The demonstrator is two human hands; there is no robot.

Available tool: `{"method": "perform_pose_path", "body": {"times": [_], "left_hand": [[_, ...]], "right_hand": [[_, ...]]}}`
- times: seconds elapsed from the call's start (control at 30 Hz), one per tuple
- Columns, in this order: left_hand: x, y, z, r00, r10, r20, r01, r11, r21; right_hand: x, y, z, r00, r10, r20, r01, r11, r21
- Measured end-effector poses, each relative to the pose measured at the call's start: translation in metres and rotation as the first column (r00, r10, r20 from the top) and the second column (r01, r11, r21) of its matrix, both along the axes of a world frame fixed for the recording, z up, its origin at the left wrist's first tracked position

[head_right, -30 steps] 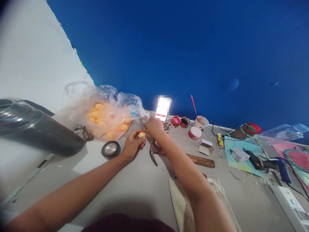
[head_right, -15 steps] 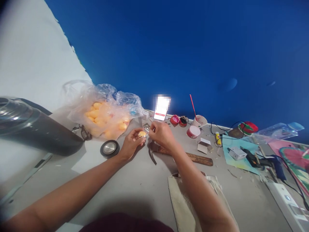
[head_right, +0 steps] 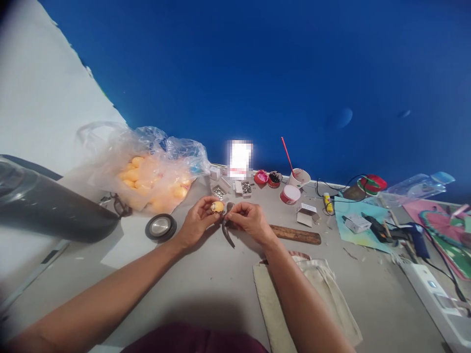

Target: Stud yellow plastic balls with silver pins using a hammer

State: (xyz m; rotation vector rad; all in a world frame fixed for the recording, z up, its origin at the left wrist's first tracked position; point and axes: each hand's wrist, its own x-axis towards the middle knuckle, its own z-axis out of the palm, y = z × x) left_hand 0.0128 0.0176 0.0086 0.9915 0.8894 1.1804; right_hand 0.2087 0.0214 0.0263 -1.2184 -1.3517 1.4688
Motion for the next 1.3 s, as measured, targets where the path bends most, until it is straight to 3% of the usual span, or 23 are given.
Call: {"method": "perform_pose_path", "body": {"times": [0.3, 0.67, 0.97, 1.17, 1.3], "left_hand": [[-0.002, 0.003, -0.005, 0.991, -0.074, 0.107, 0.08, 0.995, -0.053], [-0.001, 0.003, -0.005, 0.99, -0.099, 0.104, 0.104, 0.994, -0.045], [-0.002, 0.001, -0.002, 0.938, -0.164, 0.305, 0.219, 0.964, -0.154], [-0.001, 0.003, -0.009, 0.996, -0.083, 0.023, 0.084, 0.996, -0.032], [-0.001, 0.004, -0.011, 0.996, -0.066, -0.053, 0.067, 0.998, 0.009]], "right_hand": [[0.001, 0.004, -0.007, 0.998, -0.015, -0.063, 0.013, 1.0, -0.023], [0.002, 0.004, -0.005, 0.979, -0.081, -0.189, 0.059, 0.991, -0.12], [0.001, 0.004, -0.001, 0.972, -0.095, -0.215, 0.068, 0.989, -0.131], [-0.001, 0.003, -0.004, 0.969, -0.076, -0.237, 0.051, 0.993, -0.11], [-0.006, 0.001, -0.006, 0.967, -0.032, -0.252, 0.015, 0.997, -0.069]]}}
